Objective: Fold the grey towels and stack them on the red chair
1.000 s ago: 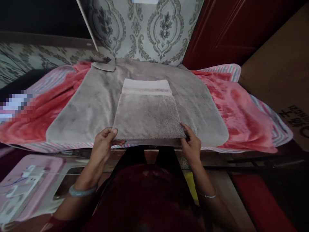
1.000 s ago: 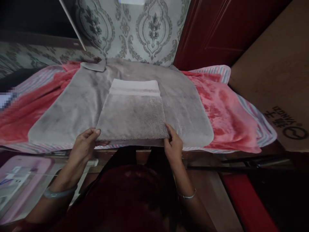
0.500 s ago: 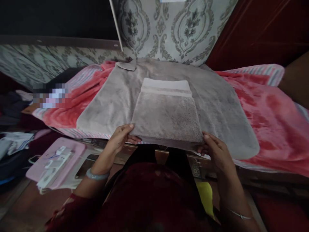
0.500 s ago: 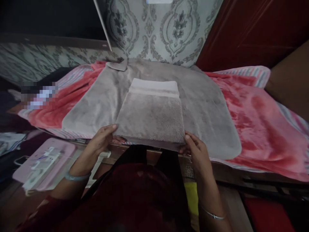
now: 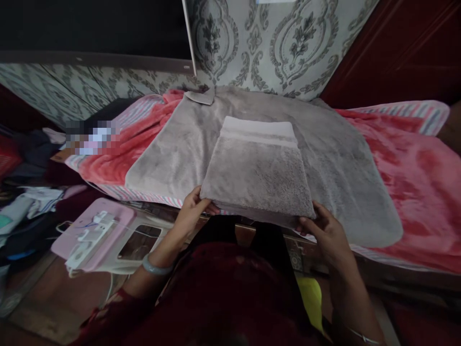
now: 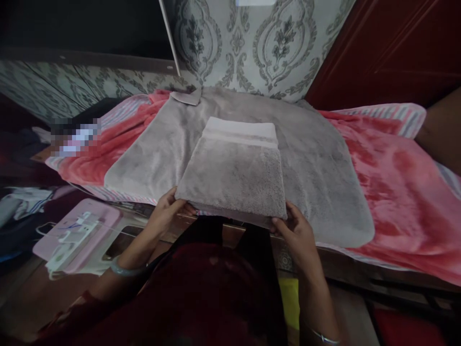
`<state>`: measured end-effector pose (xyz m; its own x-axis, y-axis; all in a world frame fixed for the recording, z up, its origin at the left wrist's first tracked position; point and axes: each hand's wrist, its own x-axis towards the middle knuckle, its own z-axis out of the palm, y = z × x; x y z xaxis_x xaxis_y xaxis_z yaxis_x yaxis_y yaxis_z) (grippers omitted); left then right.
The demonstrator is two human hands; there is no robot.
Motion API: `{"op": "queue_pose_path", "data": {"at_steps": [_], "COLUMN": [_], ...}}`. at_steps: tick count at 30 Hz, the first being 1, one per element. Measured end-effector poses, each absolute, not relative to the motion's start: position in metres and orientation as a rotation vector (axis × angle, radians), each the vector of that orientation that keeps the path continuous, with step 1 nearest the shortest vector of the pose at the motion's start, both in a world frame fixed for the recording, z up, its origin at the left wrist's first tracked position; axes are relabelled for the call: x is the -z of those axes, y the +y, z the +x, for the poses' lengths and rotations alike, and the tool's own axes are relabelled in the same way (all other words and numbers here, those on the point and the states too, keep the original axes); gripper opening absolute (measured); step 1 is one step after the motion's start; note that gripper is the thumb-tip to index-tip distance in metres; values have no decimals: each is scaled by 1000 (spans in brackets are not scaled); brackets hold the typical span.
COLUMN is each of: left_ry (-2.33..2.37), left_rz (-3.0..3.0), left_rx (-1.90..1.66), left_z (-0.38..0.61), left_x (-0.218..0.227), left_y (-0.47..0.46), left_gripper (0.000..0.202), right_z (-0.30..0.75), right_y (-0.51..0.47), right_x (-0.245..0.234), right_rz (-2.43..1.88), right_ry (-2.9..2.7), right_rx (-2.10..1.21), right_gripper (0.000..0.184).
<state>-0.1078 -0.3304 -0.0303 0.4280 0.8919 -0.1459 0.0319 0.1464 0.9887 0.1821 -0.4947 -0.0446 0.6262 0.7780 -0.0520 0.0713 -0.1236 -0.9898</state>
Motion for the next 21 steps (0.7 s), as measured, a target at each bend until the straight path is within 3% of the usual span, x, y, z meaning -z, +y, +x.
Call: {"op": "queue_pose_path", "data": {"at_steps": [9,21], "left_ry": [1225,1208], "left_rz": [1445,1238], "left_rx": [-1099,-1086], "left_z": [-82,-76], "left_x": [33,35], "left_y": [-334,-335], "left_gripper": [11,26], "right_z": [161,163], "right_y": [-471,-465], "right_x": [54,56], "right_rz": [-1937,-1964], "right_ry": [-662,-670], "right_rx": [-147,-117], "right_gripper": [48,58]}}
